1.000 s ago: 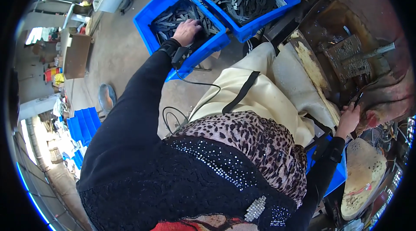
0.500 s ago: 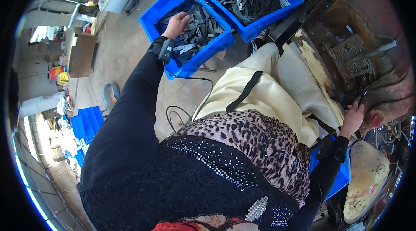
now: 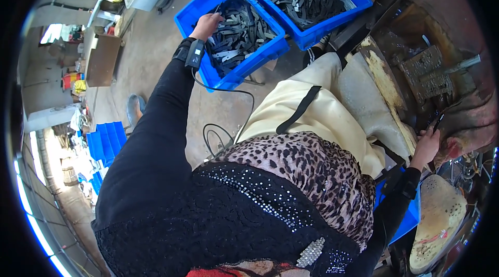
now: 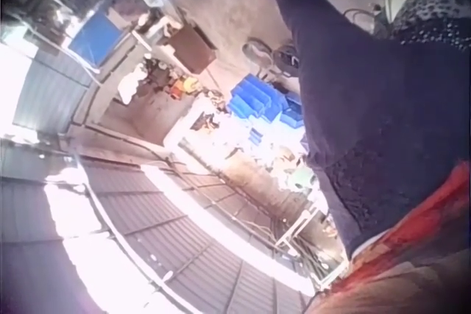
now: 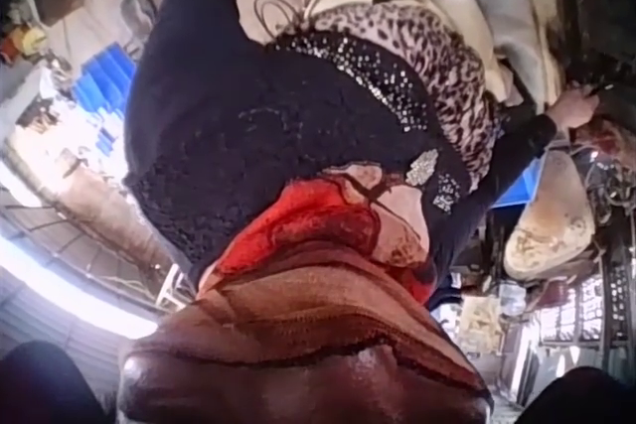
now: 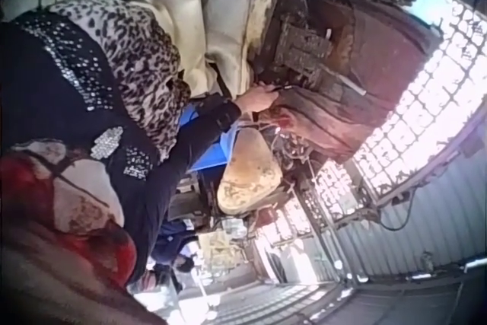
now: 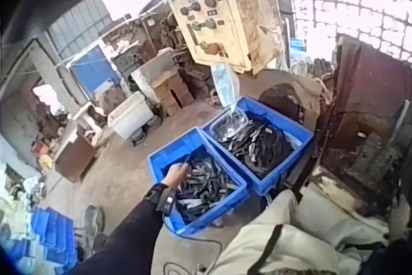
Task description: The person picks up metal pieces from a blue bin, holds them against a rotating grinding wheel, and dips them into a bucket of liquid. The person then places the finished pieces into a separate blue bin.
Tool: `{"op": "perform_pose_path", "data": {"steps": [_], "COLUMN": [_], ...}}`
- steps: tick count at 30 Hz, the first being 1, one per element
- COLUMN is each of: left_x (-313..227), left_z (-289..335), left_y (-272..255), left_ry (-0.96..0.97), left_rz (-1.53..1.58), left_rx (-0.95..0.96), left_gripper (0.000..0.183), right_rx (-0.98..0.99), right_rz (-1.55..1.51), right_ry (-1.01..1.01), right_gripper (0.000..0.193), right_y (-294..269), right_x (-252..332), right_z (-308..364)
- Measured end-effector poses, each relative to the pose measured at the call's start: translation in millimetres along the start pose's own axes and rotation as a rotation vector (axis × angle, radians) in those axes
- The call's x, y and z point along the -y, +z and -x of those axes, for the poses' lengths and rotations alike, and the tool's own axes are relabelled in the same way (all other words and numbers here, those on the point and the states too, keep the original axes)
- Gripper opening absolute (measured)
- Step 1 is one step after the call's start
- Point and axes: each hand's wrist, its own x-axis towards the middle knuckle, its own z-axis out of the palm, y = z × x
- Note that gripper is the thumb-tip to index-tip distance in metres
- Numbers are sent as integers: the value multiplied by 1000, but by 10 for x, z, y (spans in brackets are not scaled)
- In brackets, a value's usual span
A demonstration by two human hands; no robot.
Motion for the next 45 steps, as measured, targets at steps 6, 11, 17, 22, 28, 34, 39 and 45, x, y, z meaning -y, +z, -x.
{"op": "perform_pose_path", "data": {"steps": [6,11,17,22,28,34,39,45], "left_x": [-42,339,850,108,-272,-1015,-1701,-2187], "left_z": [134,49,-150,59,349,423,533,653], "left_y": [-65,-133,-149,187,-30,520,1152,1672], "left_ry": [-110,-66,-28,-160,-65,198,592,816], "left_rz": [276,87,-78,527,683,502,288,196], "left_rx": [67,55,-63,-190,-410,-264,-274,-223], "left_gripper": [25,19,15,18,23,31,42,55], "right_rx": [1,2,31,7,36,16,11,-37], "right_rz": [-11,-26,-83,-24,-84,-91,-65,-19], "right_ry": [6,-24,-16,15,10,18,31,20], "right_gripper": [32,33,35,35,33,30,28,28], "right_y": [16,41,90,23,108,48,2,-40], "right_x": [-35,-126,-67,-206,-165,-85,-8,87], "right_z": [-27,-59,-88,-53,-103,-53,-3,99]}}
